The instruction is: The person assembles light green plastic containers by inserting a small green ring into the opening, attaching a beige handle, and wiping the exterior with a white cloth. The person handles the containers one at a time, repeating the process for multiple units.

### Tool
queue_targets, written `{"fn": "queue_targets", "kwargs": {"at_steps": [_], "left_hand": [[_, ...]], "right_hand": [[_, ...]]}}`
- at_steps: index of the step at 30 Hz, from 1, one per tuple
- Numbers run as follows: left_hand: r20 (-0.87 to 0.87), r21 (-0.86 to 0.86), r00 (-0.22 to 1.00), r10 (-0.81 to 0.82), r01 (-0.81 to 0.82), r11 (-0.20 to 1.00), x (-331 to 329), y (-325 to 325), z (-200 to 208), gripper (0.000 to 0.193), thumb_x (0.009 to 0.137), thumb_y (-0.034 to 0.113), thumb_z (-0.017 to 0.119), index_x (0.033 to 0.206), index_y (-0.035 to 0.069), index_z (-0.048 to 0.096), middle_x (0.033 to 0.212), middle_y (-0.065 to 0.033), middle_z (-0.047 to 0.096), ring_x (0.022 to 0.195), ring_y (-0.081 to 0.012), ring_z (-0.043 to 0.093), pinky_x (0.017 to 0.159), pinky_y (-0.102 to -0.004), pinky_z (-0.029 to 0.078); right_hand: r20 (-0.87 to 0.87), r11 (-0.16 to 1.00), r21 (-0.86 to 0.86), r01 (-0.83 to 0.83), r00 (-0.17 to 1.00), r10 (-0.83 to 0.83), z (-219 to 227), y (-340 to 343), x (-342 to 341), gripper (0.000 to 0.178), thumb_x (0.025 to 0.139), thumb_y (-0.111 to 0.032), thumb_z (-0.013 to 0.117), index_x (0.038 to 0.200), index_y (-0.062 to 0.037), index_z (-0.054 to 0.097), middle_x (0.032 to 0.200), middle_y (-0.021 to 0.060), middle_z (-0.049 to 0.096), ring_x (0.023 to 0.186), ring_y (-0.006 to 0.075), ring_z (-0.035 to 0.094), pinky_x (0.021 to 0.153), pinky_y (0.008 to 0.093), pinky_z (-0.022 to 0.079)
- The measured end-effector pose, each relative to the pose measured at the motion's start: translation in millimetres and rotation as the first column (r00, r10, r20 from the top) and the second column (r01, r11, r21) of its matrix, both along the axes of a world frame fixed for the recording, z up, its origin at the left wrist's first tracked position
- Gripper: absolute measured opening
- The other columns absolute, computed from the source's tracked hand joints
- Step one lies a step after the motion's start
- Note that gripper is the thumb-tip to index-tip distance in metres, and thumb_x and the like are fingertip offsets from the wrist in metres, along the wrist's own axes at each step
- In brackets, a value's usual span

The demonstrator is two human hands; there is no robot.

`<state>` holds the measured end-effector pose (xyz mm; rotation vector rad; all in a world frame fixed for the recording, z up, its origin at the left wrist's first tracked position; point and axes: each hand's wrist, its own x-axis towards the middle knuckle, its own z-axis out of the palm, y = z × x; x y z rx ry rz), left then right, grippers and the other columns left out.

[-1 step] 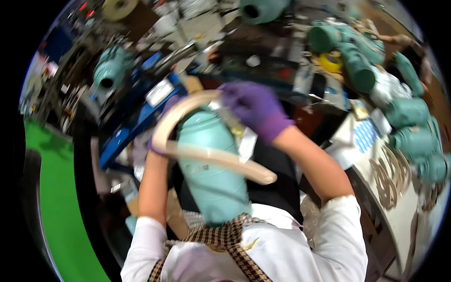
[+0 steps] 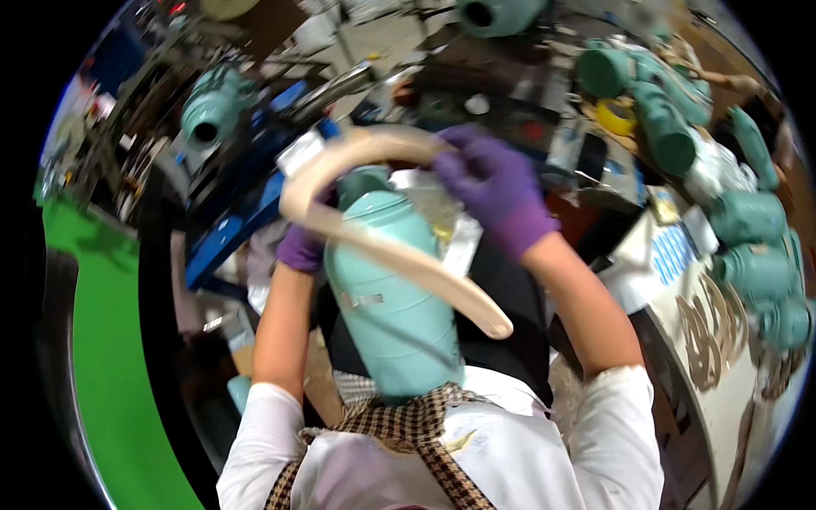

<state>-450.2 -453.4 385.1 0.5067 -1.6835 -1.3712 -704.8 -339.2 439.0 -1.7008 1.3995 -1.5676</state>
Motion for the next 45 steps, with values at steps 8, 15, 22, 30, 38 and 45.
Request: {"fn": "queue_targets", "kwargs": {"at_steps": [8,15,22,30,38,45], "left_hand": [[-0.304,0.242,0.923,-0.236,0.315,0.918,10,28,14,0.072,0.101,0.052,0.050,0.143,-0.006,0.046,0.130,-0.0177,0.062,0.118,-0.0266,0.063,0.105,-0.0400,0.049],[-0.004,0.163,0.974,-0.227,0.225,0.961,21,10,0,0.067,0.101,0.048,0.044,0.140,-0.006,0.048,0.132,-0.0177,0.061,0.107,-0.0222,0.063,0.097,-0.0356,0.052],[0.056,0.018,0.986,-0.158,0.157,0.987,6,28,8,0.063,0.102,0.051,0.051,0.137,0.000,0.054,0.129,-0.0129,0.062,0.117,-0.0206,0.059,0.102,-0.0328,0.045],[-0.206,0.314,0.970,-0.128,0.190,0.930,10,-11,-50,0.064,0.103,0.049,0.049,0.140,-0.003,0.046,0.136,-0.0189,0.057,0.124,-0.0290,0.057,0.106,-0.0410,0.047],[0.118,0.039,0.992,-0.041,0.037,0.999,-13,39,-10,0.026,0.094,0.024,0.055,0.091,0.000,0.065,0.149,-0.0217,0.050,0.137,-0.0300,0.047,0.114,-0.0385,0.033],[-0.009,0.399,0.988,0.155,-0.139,0.906,-34,21,-12,0.042,0.106,0.034,0.047,0.102,-0.003,0.068,0.105,-0.0111,0.068,0.102,-0.0178,0.060,0.100,-0.0327,0.042]], "right_hand": [[0.946,0.806,0.007,-0.592,0.265,0.186,-14,8,24,0.041,0.100,-0.020,0.049,0.135,0.0001,0.054,0.061,-0.0057,0.037,0.051,0.0081,0.037,0.066,0.0233,0.051],[0.864,0.857,-0.015,-0.515,0.424,0.270,-11,7,47,0.040,0.089,-0.007,0.043,0.124,0.0074,0.055,0.064,-0.0001,0.053,0.041,0.0050,0.037,0.056,0.0170,0.046],[-0.007,0.943,-0.200,-0.268,0.962,0.272,-46,-2,54,0.028,0.078,-0.014,0.059,0.101,-0.0091,0.073,0.095,0.0039,0.069,0.081,0.0188,0.061,0.085,0.0349,0.046],[-0.359,0.718,-0.601,-0.352,0.921,0.151,-57,-16,40,0.041,0.079,-0.032,0.067,0.118,-0.0188,0.073,0.115,0.0032,0.065,0.115,0.0253,0.059,0.109,0.0465,0.033],[0.873,0.700,-0.249,-0.669,0.158,0.461,-164,-71,10,0.073,0.074,-0.009,0.050,0.146,0.0004,0.047,0.145,0.0129,0.053,0.135,0.0227,0.048,0.118,0.0357,0.033],[0.893,0.674,-0.363,-0.643,-0.033,0.450,-176,-75,15,0.055,0.093,-0.030,0.048,0.140,-0.0027,0.053,0.136,0.0133,0.059,0.127,0.0273,0.055,0.113,0.0415,0.041]]}}
